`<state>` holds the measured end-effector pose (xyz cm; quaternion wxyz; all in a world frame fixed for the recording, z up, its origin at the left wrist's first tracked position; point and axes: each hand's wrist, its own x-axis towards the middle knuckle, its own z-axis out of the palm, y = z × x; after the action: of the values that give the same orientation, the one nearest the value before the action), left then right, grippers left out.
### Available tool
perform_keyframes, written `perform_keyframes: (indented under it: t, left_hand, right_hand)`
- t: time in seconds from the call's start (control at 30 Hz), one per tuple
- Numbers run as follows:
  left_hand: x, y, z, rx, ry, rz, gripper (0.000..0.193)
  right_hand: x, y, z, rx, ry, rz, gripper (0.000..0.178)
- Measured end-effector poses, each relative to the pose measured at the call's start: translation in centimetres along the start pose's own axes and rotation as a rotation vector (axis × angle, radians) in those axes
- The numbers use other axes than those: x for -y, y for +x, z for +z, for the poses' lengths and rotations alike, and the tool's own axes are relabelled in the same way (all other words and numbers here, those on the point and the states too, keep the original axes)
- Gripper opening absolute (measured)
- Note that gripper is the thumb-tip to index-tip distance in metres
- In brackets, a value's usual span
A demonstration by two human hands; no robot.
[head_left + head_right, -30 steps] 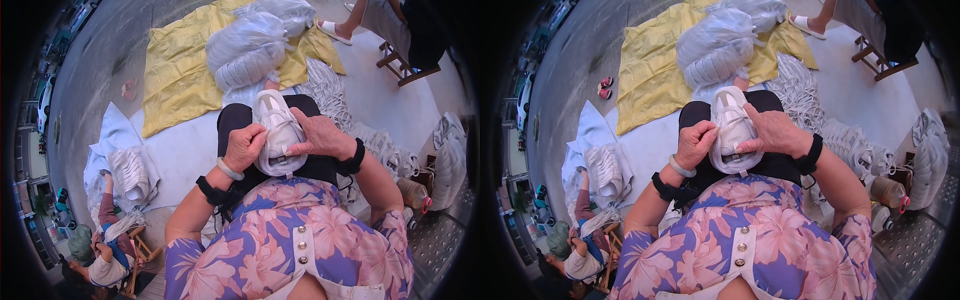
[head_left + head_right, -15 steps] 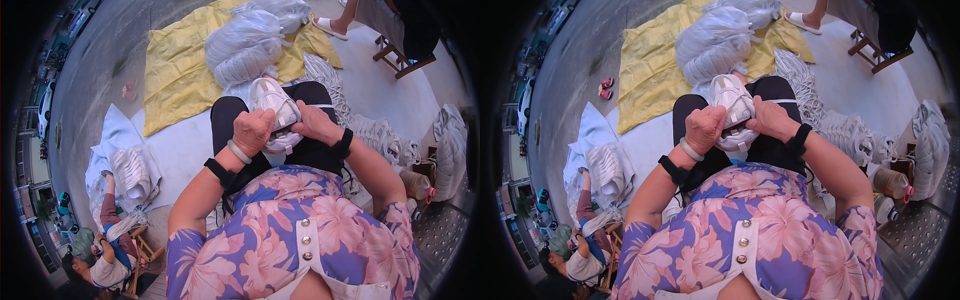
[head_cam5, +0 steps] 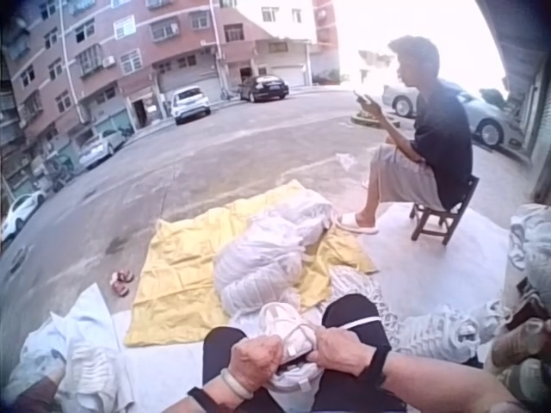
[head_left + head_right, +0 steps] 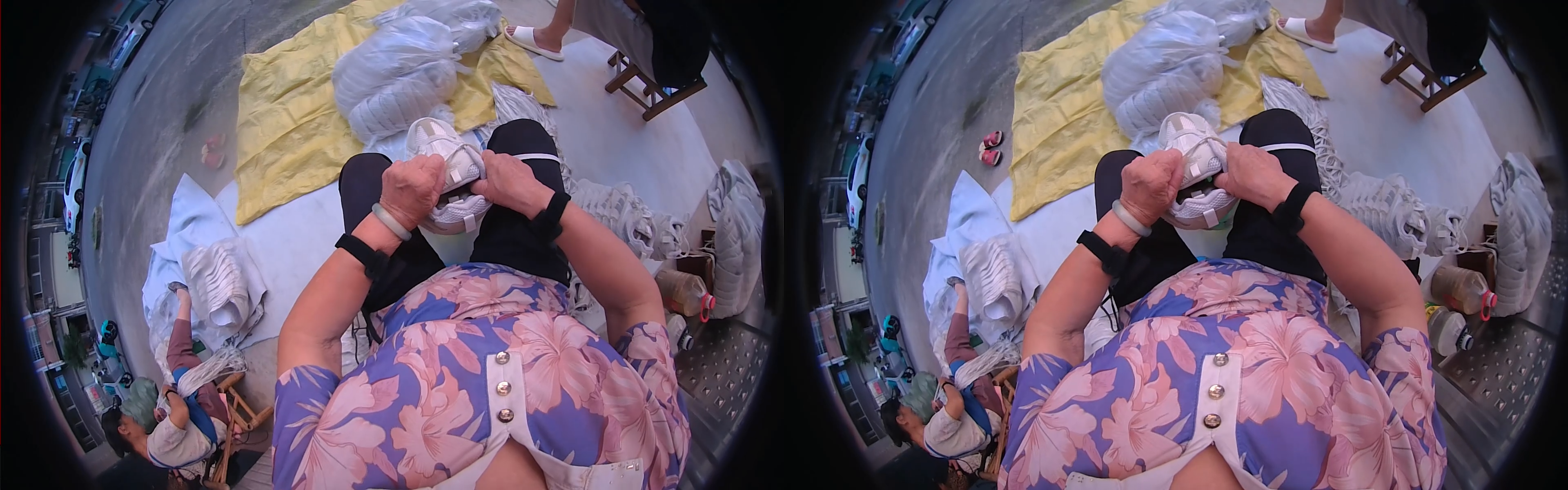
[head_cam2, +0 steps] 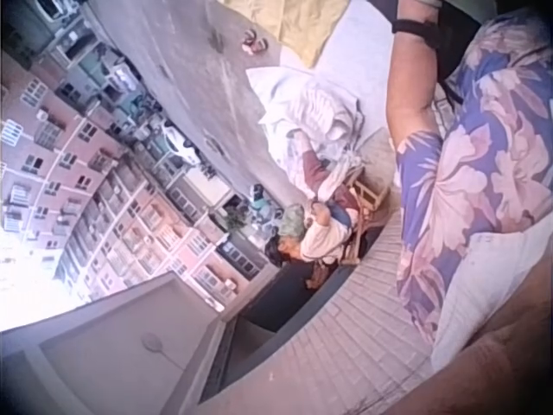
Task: Insert and thread a white shoelace through the eyelets of a white sneaker.
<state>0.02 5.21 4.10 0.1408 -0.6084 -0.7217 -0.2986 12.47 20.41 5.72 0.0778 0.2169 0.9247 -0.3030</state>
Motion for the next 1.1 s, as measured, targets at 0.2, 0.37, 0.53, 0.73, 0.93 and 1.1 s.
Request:
perform_keyframes:
  t: [0.2,0.37,0.53,0.73,0.93,1.1]
  left_hand:
    - [-0.8,-0.6,-0.3,0.033,-0.051,-0.030,0.009]
    - [-1.9,-0.8,-0.5,0.016,-0.132,0.007,0.008]
    - [-1.6,-0.6,-0.7,0.041,-0.125,0.039,0.007]
    - [-1.1,-0.7,-0.4,0.051,-0.061,0.076,0.009]
    - [0.1,-1.3,-0.9,0.048,0.000,0.045,0.010]
    - [0.0,-2.9,-2.2,0.052,0.066,-0.104,0.008]
  right_hand:
    - [-0.6,-0.6,0.8,0.007,-0.004,0.000,0.039]
    - [-1.3,-1.7,1.5,-0.022,0.042,0.026,0.040]
    - [-1.8,-0.7,2.0,-0.039,0.003,0.018,0.037]
    - [-2.3,0.6,4.0,-0.056,0.033,0.079,0.037]
    - [-0.1,1.1,4.0,-0.092,0.054,0.072,0.040]
    - [1.7,0.3,3.3,-0.063,-0.046,-0.002,0.033]
